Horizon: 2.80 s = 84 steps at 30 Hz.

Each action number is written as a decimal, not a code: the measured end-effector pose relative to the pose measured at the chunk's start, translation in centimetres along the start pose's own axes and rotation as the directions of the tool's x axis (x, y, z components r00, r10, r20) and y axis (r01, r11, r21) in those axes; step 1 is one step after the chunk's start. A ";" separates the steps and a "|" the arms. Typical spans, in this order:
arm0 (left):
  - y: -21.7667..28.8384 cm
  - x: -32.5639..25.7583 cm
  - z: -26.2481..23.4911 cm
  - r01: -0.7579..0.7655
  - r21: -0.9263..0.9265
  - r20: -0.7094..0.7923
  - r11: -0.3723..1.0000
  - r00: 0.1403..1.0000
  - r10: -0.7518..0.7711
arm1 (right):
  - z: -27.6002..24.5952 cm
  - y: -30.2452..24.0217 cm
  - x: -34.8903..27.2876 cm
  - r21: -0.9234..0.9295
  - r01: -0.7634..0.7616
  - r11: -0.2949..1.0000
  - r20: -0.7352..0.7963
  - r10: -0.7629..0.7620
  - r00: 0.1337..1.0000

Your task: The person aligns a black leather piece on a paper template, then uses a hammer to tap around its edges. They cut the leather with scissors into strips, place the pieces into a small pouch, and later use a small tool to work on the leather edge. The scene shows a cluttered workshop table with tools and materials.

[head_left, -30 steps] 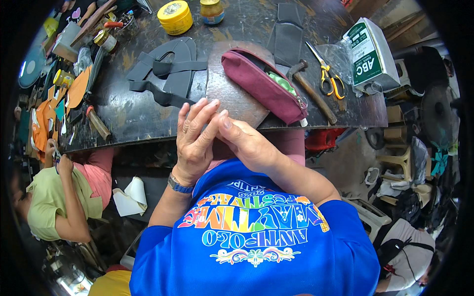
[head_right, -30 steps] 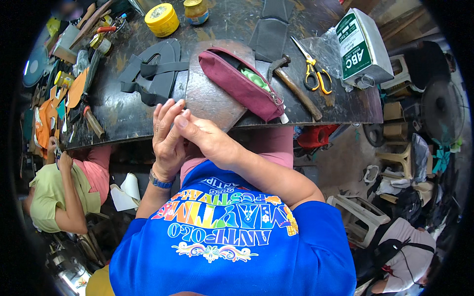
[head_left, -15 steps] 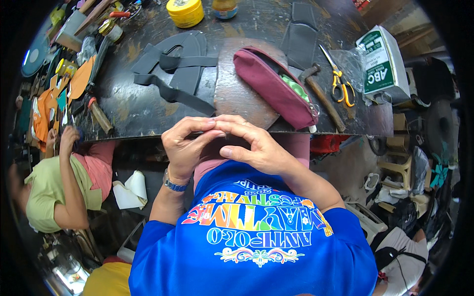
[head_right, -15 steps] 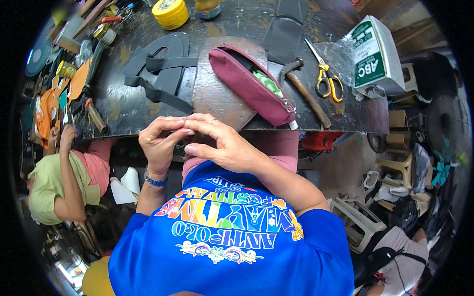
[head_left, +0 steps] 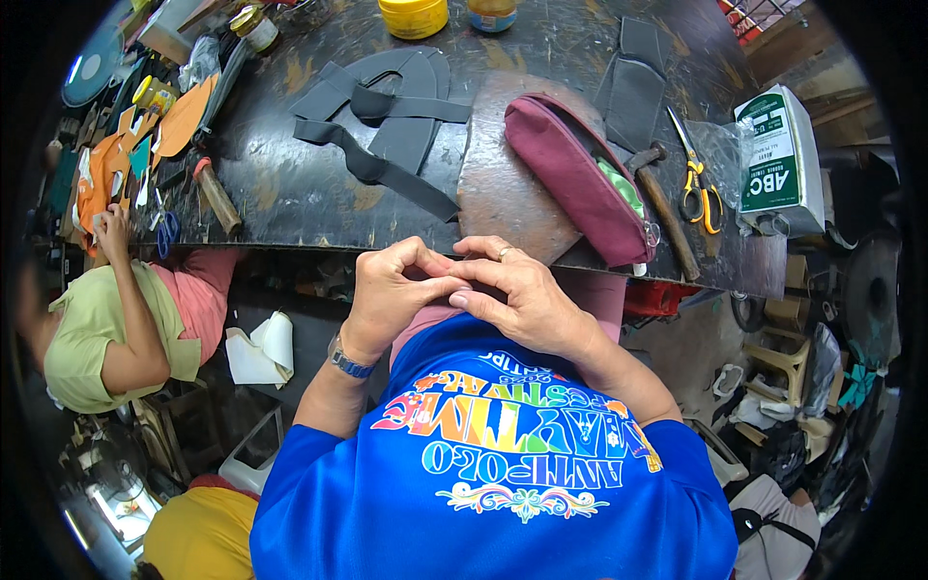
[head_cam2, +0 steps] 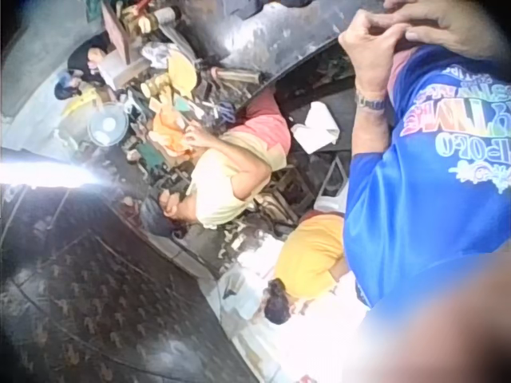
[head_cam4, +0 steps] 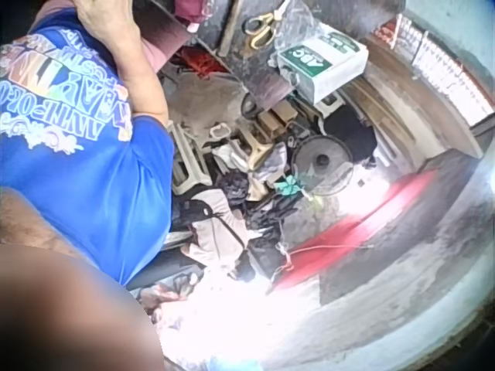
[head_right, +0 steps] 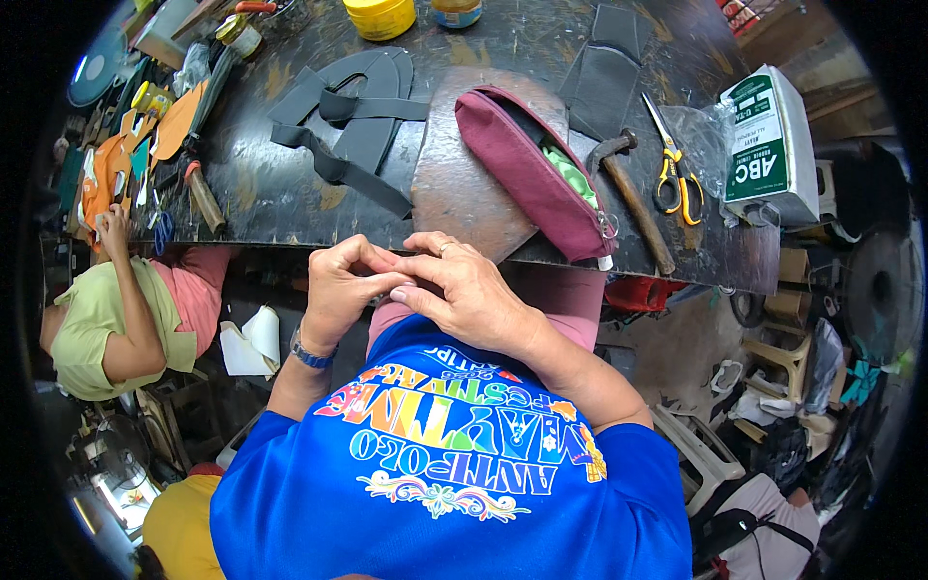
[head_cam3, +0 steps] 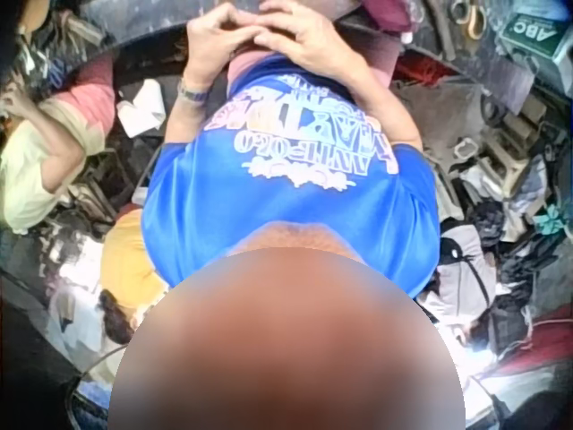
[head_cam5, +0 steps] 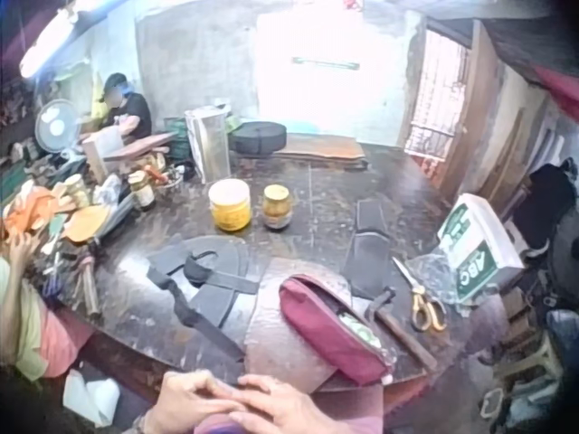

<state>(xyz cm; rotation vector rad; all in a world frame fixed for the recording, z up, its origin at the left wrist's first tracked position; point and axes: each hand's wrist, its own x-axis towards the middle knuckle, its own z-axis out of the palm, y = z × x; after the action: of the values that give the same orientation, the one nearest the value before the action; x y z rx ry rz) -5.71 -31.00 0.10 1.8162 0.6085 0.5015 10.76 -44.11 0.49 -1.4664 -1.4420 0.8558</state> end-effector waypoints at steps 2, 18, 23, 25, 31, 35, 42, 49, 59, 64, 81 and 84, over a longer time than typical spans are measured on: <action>-0.3 0.1 0.0 -0.035 -0.008 -0.001 0.999 0.999 0.035 | 0.0 0.0 0.0 -0.019 0.001 1.000 0.003 -0.001 1.000; 0.2 0.4 -0.6 -0.193 -0.032 0.105 0.981 0.975 0.195 | -0.7 -1.6 -0.2 -0.102 0.071 0.992 -0.150 -0.086 0.985; -0.4 -0.5 -0.1 -0.044 -0.097 0.204 0.994 0.977 0.063 | -2.1 -2.4 -0.4 0.160 0.018 0.987 -0.388 0.046 0.920; -0.9 -0.9 0.2 -0.023 -0.049 0.235 0.999 0.971 0.034 | -3.7 -2.3 -0.8 0.149 0.085 0.985 -0.528 0.006 0.849; -1.0 -0.7 1.9 -0.385 0.049 0.325 0.921 0.879 0.350 | -7.7 -1.3 -2.0 -0.245 -0.028 0.969 -0.637 -0.139 0.758; 0.9 -1.3 2.6 0.066 -0.123 0.308 0.990 0.951 -0.025 | -8.7 -0.6 -2.5 -0.432 -0.191 0.882 -0.612 -0.131 0.780; 3.0 3.5 1.1 -0.527 0.275 0.341 0.804 0.835 0.432 | -8.0 -0.3 -3.1 -0.651 -0.147 0.744 -0.456 -0.229 0.860; 3.7 8.8 5.9 -0.616 0.280 0.221 0.737 0.788 0.575 | -8.4 0.6 -2.8 -0.667 -0.137 0.733 -0.459 -0.259 0.850; 0.3 7.8 4.9 -0.621 0.267 0.274 0.737 0.782 0.559 | -9.3 1.5 -2.7 -0.595 -0.191 0.781 -0.479 -0.154 0.864; 0.3 7.7 5.1 -0.629 0.282 0.260 0.724 0.777 0.573 | -9.5 1.1 -2.4 -0.575 -0.247 0.780 -0.488 -0.085 0.869; 2.1 9.2 5.8 -0.681 0.281 0.241 0.676 0.732 0.637 | -8.8 1.2 -6.4 -0.319 -0.226 0.920 -0.638 -0.032 0.769; 2.5 9.1 6.6 -0.677 0.249 0.274 0.692 0.735 0.620 | -8.0 1.6 -6.5 -0.265 -0.182 0.947 -0.684 -0.051 0.728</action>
<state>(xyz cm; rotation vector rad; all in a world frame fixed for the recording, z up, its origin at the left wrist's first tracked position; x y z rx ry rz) 5.80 -30.82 0.81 2.3752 -0.1235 0.7367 18.22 -51.41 1.28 -1.8255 -0.9710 0.0533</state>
